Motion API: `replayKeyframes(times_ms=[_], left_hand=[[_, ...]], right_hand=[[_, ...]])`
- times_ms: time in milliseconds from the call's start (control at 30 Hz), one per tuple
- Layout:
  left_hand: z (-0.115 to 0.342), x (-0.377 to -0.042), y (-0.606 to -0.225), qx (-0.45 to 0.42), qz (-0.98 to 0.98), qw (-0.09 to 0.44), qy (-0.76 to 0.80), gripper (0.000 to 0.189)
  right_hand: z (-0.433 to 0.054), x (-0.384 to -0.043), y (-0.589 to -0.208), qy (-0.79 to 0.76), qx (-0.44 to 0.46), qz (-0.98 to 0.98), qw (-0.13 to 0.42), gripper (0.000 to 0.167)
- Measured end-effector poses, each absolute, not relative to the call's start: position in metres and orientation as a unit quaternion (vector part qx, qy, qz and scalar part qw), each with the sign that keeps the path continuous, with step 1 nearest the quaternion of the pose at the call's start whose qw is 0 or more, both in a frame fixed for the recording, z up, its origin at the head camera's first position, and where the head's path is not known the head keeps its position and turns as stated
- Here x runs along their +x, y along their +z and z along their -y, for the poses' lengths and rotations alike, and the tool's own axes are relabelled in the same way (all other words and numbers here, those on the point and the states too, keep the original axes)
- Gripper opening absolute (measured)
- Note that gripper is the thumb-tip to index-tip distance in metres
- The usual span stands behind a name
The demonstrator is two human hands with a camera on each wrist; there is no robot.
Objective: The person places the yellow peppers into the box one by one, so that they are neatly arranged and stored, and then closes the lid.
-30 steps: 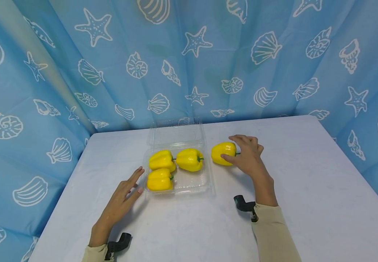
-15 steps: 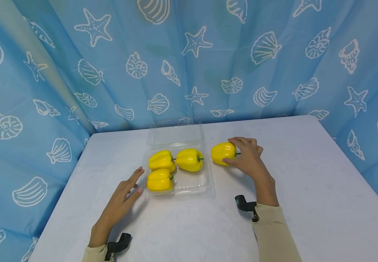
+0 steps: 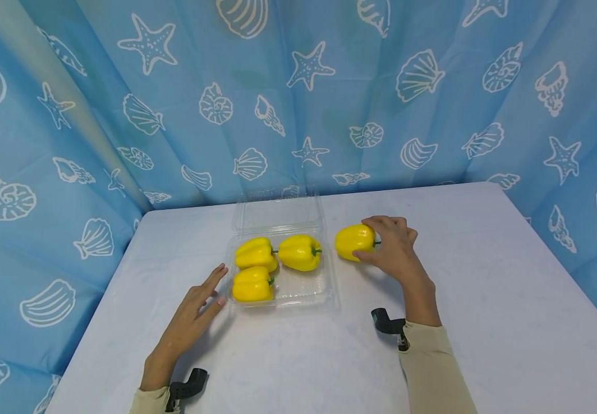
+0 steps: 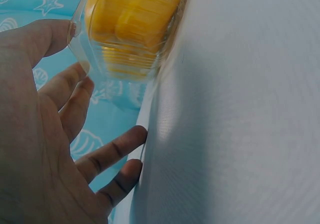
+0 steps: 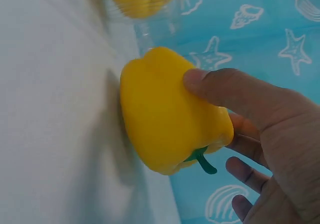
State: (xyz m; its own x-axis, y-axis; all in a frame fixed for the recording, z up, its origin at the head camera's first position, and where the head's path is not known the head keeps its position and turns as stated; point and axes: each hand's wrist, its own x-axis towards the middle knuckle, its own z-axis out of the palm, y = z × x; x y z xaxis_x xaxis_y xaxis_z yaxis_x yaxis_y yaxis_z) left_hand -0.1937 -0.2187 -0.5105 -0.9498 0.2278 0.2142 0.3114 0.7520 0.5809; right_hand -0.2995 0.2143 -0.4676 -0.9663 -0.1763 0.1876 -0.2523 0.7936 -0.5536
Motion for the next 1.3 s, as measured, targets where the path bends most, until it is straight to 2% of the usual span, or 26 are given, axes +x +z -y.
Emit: replayKeyframes(times_ms=[267,1300], left_hand=[[0.218,-0.193,-0.509,-0.148,0.933,0.069,-0.321,0.060],[0.218,-0.193,-0.509,-0.145,0.930,0.067,-0.332,0.060]], right_hand=[[-0.213,-0.294,-0.455,0.310,0.107,0.940,0.097,0.067],[-0.202,-0.281,-0.432,0.316,0.132,0.927,0.153,0.067]])
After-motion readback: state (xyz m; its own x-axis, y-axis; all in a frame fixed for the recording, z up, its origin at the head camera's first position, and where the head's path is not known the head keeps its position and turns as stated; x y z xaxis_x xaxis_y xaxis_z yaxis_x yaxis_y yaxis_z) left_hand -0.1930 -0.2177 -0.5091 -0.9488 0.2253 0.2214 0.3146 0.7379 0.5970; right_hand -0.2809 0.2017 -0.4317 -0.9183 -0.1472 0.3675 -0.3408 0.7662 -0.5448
